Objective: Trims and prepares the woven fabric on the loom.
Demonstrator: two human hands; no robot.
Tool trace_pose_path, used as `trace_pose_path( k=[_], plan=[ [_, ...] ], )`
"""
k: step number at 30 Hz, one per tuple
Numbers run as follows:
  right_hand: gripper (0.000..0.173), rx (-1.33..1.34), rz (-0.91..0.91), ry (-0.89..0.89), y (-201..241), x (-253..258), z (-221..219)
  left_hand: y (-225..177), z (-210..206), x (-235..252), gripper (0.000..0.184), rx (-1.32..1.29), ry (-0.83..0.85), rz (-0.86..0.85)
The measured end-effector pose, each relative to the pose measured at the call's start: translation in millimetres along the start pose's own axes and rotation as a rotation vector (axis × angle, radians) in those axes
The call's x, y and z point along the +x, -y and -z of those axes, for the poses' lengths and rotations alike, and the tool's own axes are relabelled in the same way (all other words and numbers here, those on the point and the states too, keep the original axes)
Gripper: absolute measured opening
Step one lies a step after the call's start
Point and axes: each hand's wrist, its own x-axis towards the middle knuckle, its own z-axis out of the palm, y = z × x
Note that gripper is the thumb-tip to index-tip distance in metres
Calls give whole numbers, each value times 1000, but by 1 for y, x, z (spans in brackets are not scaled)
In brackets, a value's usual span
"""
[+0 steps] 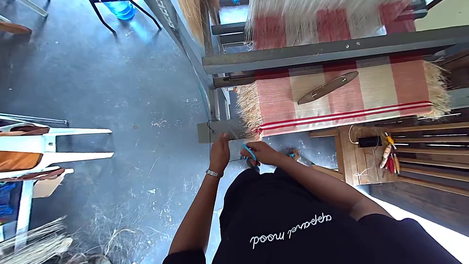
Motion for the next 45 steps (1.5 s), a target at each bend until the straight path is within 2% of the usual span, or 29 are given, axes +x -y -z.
trace_pose_path(
  k=[3,4,6,8,10,12,14,18,23,25,27,29,32,34,36,39,41,45],
  plan=[
    [44,-83,75,48,2,-25,4,5,7,-5,55,-234,-268,116],
    [44,-69,103,28,3,-35,8,2,8,-6,53,-283,-337,115],
    [46,-28,163,-25,6,-61,22,-17,7,-6,42,-387,-361,16],
    [57,-11,241,-117,7,-93,39,-54,-4,-6,31,-517,-251,-176],
    [66,0,305,-258,5,-127,59,-99,-24,-6,28,-617,-99,-391],
    [66,3,327,-405,-1,-163,79,-146,-49,-6,27,-696,40,-562],
    [60,29,292,-546,-14,-196,99,-188,-78,-1,27,-695,137,-653],
    [52,159,176,-824,-50,-254,139,-277,-136,29,41,-439,244,-800],
    [50,314,90,-1046,-96,-303,206,-412,-217,72,43,45,482,-910],
    [52,362,105,-1091,-116,-318,242,-463,-265,94,43,145,631,-862],
    [54,410,137,-1117,-131,-333,282,-511,-319,115,44,184,756,-718],
    [53,443,139,-1102,-136,-351,318,-551,-372,136,45,309,767,-649],
    [51,397,106,-1039,-141,-383,368,-604,-438,161,45,521,683,-666],
    [52,434,121,-973,-144,-404,396,-622,-478,175,40,596,662,-697],
    [50,624,197,-870,-144,-420,411,-624,-513,183,37,694,696,-735],
    [46,982,368,-742,-144,-430,423,-603,-571,210,68,924,614,-859],
    [47,1135,473,-727,-144,-429,425,-601,-601,221,86,1114,529,-936],
    [44,1367,622,-793,-139,-427,424,-612,-655,232,90,1434,581,-835]
  ],
)
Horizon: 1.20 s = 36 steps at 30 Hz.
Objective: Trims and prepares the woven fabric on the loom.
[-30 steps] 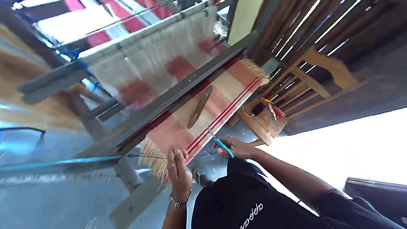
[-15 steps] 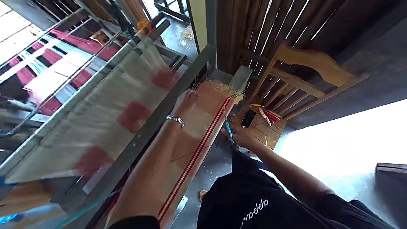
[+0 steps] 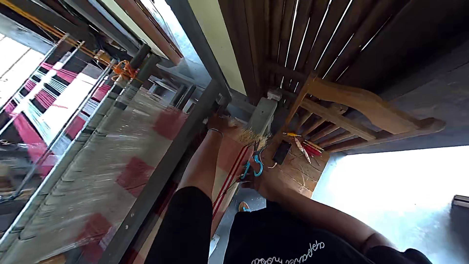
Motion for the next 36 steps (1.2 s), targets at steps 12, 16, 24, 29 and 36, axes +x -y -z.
trace_pose_path(
  k=[12,16,24,29,36],
  plan=[
    [41,153,68,21,22,14,2,-72,91,-32,97,-661,518,45],
    [35,170,125,-12,12,13,1,-43,33,6,90,-704,404,-167],
    [38,245,129,-102,7,16,-10,-73,-2,-30,40,-161,-78,-305],
    [40,272,103,-114,7,23,-13,-79,1,-27,38,-705,-35,-430],
    [43,277,45,-77,12,44,-11,-51,48,3,30,-1436,388,-71]
  ],
)
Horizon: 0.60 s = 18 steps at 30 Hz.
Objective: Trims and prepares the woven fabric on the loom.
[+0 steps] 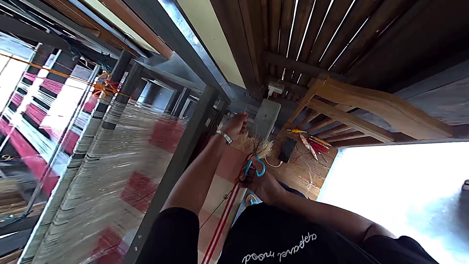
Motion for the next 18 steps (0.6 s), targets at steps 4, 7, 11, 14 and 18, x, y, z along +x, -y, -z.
trace_pose_path(
  k=[4,7,11,14,18],
  plan=[
    [53,41,-57,64,2,12,-3,-23,7,-6,29,141,60,48],
    [68,130,-103,254,2,24,6,-28,9,-7,31,172,82,40],
    [78,223,-141,424,2,42,9,-34,19,-7,32,164,105,-26],
    [75,294,-137,430,2,56,3,-41,18,-13,32,197,143,-77],
    [73,392,-123,323,2,68,-8,-42,16,-18,30,250,154,-141]
  ],
)
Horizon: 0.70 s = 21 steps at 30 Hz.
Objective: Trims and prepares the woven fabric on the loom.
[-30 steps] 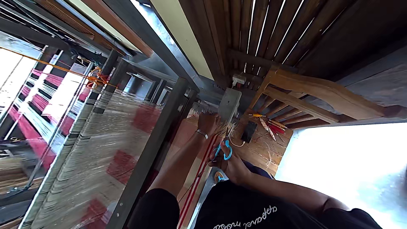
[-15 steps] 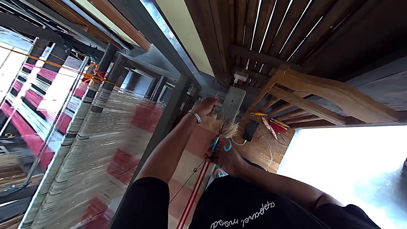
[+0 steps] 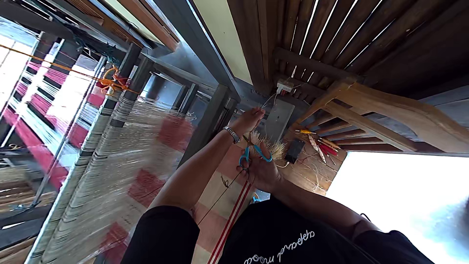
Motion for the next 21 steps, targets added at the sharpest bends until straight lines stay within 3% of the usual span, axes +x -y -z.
trace_pose_path(
  k=[4,7,10,14,17,21],
  plan=[
    [68,108,95,-187,2,10,-8,5,-3,-4,31,-61,-52,-35],
    [55,115,117,-237,6,14,-8,6,-8,-4,30,-168,-103,-2],
    [40,38,117,-221,4,12,-5,8,-8,-2,28,-368,-156,11],
    [32,-164,55,-286,-6,0,-4,-5,7,-13,25,-561,-256,-44],
    [42,-344,-14,-150,-16,-14,7,-15,25,-26,25,-614,-303,-146],
    [69,-345,-45,33,-12,-8,6,-12,31,-30,28,-602,-336,-165]
  ],
)
